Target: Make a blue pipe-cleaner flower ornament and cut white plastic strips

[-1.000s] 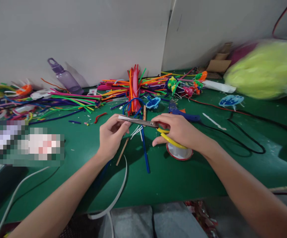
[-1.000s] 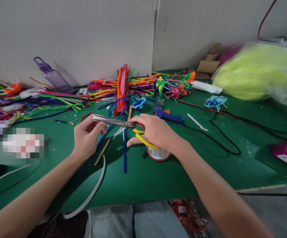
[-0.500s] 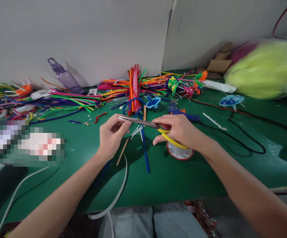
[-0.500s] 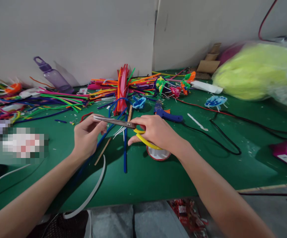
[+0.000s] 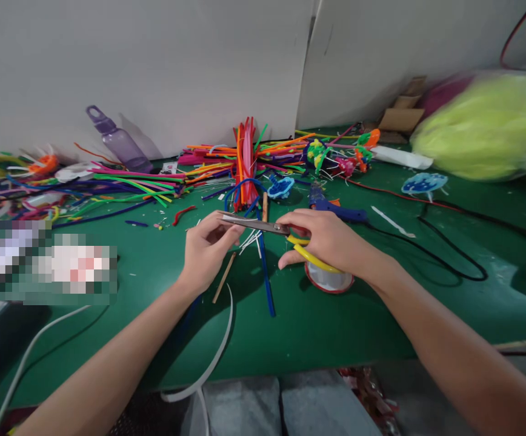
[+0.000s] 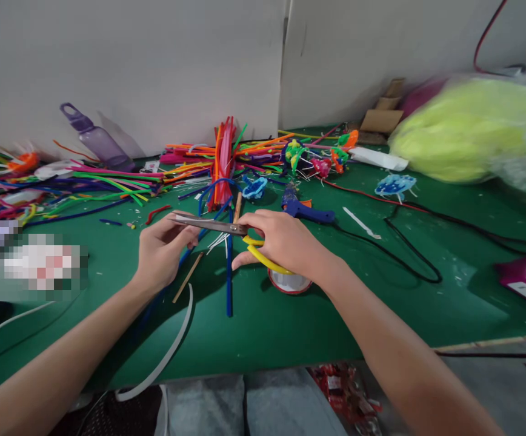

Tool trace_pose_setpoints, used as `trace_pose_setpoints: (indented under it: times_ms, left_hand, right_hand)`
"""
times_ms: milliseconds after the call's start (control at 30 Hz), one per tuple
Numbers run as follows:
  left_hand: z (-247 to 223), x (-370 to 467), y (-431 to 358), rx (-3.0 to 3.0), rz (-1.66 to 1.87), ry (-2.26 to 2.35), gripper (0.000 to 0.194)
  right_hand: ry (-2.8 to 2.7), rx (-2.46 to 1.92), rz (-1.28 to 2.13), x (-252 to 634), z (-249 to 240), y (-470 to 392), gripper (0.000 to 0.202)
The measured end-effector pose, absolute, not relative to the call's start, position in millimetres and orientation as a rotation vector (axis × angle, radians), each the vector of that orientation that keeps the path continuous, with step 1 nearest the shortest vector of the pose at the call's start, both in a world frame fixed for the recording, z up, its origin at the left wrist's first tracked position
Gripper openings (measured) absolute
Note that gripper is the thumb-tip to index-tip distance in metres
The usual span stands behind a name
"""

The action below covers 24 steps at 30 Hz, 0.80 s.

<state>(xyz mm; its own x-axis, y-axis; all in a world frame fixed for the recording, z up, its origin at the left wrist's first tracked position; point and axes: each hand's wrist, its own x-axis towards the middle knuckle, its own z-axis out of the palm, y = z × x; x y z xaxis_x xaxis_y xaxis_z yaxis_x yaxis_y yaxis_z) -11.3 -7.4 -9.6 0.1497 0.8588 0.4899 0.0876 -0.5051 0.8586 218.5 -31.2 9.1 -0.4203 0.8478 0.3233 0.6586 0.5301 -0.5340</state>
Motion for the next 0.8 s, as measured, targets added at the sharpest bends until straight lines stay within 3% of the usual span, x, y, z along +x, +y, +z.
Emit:
trace_pose_setpoints:
  times_ms: [433, 800]
  left_hand:
    - [-8.4, -10.8, -8.5, 1.719, 1.396, 0.922, 0.015]
    - [-6.7, -11.1, -8.2, 1.652, 1.490, 0.871, 0.014]
  right_hand:
    - [-2.186, -1.156, 0.418, 217.2, 10.9, -33.1, 0.058]
    - [-2.202, -1.240, 0.435, 220.1, 12.5, -32.0, 0.060]
